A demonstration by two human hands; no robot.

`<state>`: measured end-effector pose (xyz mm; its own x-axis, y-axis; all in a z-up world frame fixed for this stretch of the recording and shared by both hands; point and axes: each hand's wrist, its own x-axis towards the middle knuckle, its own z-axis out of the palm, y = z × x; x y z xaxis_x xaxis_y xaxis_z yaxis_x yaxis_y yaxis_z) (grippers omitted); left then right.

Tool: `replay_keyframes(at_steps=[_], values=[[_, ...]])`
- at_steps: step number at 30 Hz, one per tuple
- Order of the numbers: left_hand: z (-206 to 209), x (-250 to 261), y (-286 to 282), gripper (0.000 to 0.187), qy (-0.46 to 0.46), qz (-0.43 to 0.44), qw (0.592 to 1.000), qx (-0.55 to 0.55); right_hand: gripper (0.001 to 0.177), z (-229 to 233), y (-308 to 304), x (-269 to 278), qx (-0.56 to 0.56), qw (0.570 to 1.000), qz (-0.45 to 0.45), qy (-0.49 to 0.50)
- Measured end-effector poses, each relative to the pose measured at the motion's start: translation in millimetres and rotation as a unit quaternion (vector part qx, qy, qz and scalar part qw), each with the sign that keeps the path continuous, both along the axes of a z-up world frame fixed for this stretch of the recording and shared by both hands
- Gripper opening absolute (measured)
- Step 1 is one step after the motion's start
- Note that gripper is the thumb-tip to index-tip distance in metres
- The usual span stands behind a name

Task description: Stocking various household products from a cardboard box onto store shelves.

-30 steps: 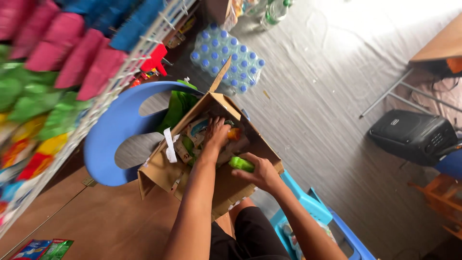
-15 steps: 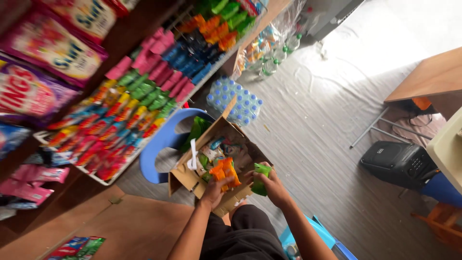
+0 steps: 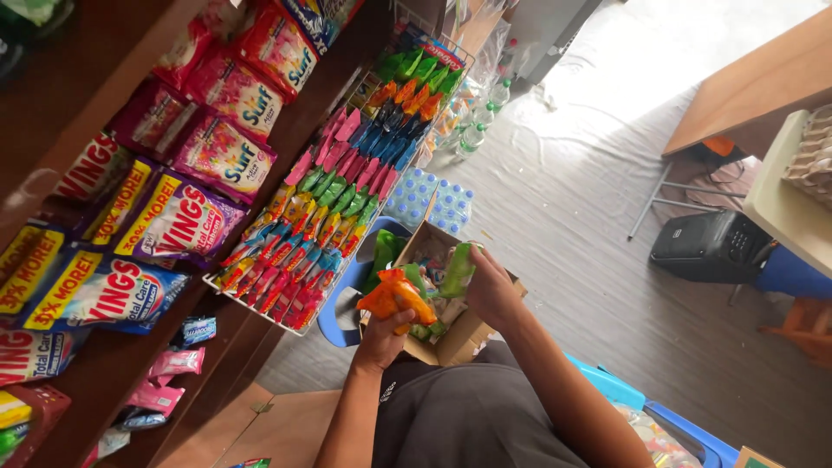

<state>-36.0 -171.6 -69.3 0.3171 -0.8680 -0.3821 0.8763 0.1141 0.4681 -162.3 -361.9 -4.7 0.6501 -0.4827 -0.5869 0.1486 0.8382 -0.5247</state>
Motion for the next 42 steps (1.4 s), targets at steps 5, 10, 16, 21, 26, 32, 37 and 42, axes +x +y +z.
replay_keyframes(at_steps=[5,10,16,21,26,32,37,42], values=[[-6,1,2,0.06,0.01,-0.002,0.998,-0.063,0.034,32,-3,27,-0.01,1.0,-0.003,-0.004],[-6,-20,-19,0.063,-0.008,0.037,0.996,-0.082,0.032,34,-21,38,-0.011,0.999,0.008,-0.031],[32,-36,-56,0.069,0.008,0.126,0.991,-0.031,0.025,49,-46,47,-0.079,0.997,0.019,-0.002],[39,-40,-62,0.069,-0.003,0.14,0.99,-0.011,0.021,17,-58,32,-0.168,0.984,0.048,-0.043],[75,-21,-56,0.072,-0.05,0.142,0.989,0.005,0.029,53,-77,36,-0.212,0.959,0.187,-0.025],[81,-1,-31,0.07,-0.147,0.139,0.979,0.029,0.051,61,-97,41,-0.262,0.878,0.394,-0.078],[129,9,-40,0.068,-0.201,0.158,0.966,0.026,0.041,73,-93,54,-0.28,0.876,0.391,-0.047],[116,13,-45,0.051,-0.268,0.143,0.952,0.032,0.032,97,-89,70,-0.245,0.911,0.324,-0.067]])
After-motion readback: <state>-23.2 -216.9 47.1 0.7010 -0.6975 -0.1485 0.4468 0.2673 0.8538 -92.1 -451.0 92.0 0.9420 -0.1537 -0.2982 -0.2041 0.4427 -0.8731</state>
